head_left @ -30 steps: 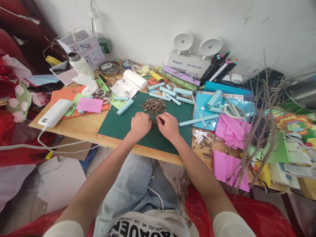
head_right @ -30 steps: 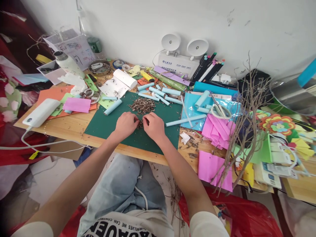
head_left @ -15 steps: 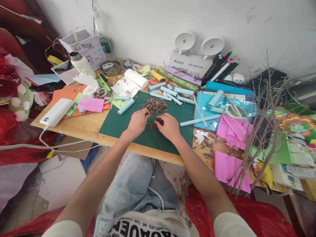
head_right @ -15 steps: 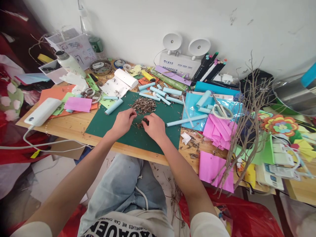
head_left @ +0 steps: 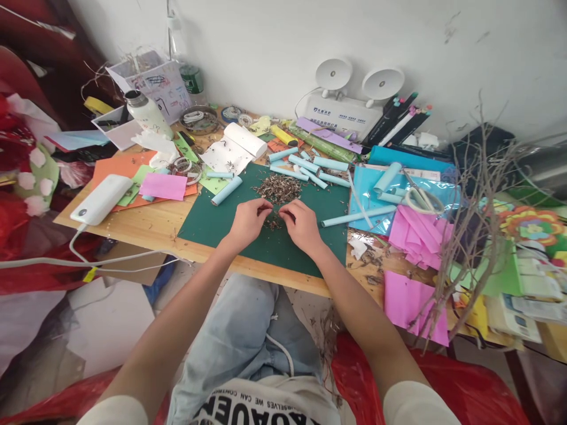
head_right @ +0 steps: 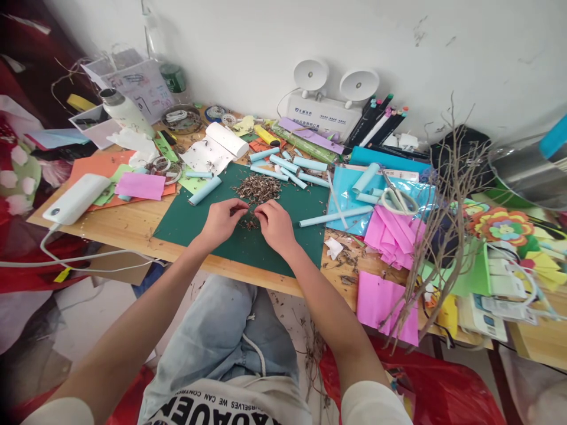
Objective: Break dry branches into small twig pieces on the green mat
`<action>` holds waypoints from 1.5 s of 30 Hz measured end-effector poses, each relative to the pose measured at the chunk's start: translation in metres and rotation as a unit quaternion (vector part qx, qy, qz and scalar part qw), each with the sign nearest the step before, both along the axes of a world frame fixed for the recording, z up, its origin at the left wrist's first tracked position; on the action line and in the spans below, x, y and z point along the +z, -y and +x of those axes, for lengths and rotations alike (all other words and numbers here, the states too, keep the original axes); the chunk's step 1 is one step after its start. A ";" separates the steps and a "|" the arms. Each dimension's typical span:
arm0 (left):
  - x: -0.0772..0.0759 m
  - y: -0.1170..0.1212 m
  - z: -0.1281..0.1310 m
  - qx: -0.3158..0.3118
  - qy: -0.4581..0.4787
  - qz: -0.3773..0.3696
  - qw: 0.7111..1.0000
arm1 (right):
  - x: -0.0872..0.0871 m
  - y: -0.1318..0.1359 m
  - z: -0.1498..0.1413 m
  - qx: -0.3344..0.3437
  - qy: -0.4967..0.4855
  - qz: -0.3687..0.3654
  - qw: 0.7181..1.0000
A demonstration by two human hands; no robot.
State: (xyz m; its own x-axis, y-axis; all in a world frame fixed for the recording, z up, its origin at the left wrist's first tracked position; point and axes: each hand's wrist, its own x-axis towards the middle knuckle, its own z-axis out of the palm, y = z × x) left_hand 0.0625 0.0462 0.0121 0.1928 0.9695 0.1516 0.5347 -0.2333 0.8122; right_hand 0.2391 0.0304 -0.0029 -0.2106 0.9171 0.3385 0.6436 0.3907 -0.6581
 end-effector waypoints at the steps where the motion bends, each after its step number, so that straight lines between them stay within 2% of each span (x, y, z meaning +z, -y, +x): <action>1: 0.000 0.000 0.000 0.007 0.007 -0.004 1.000 | 0.000 0.000 0.000 0.008 -0.007 0.001 1.000; 8: -0.003 0.000 0.001 -0.007 0.057 -0.071 0.996 | 0.002 0.003 -0.003 0.024 -0.016 0.012 1.000; 12: -0.003 0.003 0.004 -0.008 0.146 -0.153 0.977 | -0.001 0.003 -0.002 0.027 -0.018 0.021 0.999; 16: -0.003 0.005 0.006 0.002 0.198 -0.187 0.962 | -0.006 0.003 -0.003 0.023 -0.029 0.028 0.999; 23: -0.008 0.006 0.002 0.012 0.253 -0.190 0.949 | -0.003 0.004 -0.006 -0.005 -0.091 0.031 0.995; 27: -0.006 0.007 0.001 0.016 0.259 -0.185 0.948 | 0.004 0.004 -0.005 0.018 -0.112 0.045 0.992; 38: -0.009 0.010 0.000 0.006 0.263 -0.196 0.945 | 0.000 0.003 -0.004 -0.012 -0.099 0.039 0.994; 45: -0.015 0.013 0.002 0.037 0.242 -0.150 0.958 | 0.002 0.004 -0.006 0.015 -0.076 0.033 0.996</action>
